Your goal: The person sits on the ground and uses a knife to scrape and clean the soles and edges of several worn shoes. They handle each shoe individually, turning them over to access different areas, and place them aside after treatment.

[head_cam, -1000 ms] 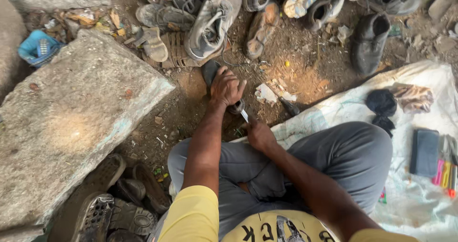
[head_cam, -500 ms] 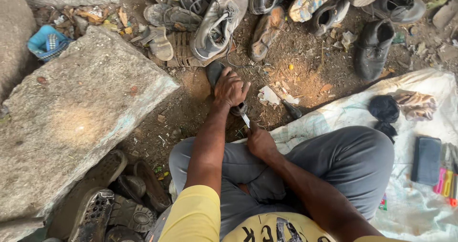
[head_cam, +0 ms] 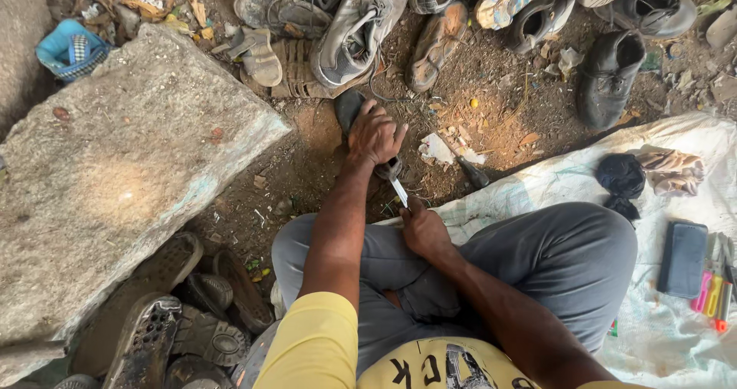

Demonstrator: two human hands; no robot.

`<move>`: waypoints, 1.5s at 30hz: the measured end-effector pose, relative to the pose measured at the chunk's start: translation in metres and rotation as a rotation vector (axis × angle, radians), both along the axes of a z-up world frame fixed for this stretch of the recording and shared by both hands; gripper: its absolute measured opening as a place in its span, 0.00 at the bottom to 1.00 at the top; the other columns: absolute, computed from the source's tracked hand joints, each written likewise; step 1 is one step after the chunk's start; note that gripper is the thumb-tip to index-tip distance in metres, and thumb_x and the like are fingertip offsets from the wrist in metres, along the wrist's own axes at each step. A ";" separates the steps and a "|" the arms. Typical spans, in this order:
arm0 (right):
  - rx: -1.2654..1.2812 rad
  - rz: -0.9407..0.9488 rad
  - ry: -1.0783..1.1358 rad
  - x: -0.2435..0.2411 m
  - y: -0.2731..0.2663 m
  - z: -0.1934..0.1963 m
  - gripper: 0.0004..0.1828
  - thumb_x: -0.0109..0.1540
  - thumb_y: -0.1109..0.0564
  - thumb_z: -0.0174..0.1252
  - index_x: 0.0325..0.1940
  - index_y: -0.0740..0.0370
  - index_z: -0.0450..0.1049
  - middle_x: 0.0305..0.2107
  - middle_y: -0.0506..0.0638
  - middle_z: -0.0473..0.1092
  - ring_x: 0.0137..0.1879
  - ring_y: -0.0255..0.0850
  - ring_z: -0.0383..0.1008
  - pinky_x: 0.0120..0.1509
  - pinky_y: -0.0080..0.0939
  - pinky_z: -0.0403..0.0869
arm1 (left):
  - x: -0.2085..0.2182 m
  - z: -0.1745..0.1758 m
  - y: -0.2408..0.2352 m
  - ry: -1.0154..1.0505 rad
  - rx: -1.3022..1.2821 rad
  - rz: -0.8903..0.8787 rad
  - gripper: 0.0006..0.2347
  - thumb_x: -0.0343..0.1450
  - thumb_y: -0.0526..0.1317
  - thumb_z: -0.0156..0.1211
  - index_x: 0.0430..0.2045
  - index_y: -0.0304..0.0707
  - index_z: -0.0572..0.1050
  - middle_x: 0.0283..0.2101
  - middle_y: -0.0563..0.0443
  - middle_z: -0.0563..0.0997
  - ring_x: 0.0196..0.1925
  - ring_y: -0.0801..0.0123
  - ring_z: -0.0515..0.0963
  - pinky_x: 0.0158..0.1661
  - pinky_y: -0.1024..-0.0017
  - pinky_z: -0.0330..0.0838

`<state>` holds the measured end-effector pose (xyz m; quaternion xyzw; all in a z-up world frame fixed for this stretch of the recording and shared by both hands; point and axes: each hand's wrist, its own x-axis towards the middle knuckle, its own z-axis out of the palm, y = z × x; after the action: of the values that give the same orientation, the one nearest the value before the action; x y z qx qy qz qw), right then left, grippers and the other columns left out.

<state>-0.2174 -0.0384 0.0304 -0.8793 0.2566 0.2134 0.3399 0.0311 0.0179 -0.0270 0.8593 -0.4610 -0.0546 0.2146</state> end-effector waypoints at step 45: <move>-0.091 -0.094 0.069 0.077 -0.027 0.007 0.29 0.66 0.57 0.43 0.74 0.56 0.55 0.40 0.70 0.76 0.46 0.65 0.79 0.52 0.63 0.76 | -0.023 0.009 -0.002 0.076 -0.176 0.290 0.13 0.68 0.52 0.66 0.27 0.43 0.77 0.32 0.50 0.79 0.37 0.61 0.77 0.36 0.62 0.74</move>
<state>-0.1402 -0.0649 0.0369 -0.8728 0.3188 0.2155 0.3001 0.0085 0.0160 -0.0177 0.8920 -0.3267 -0.0146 0.3120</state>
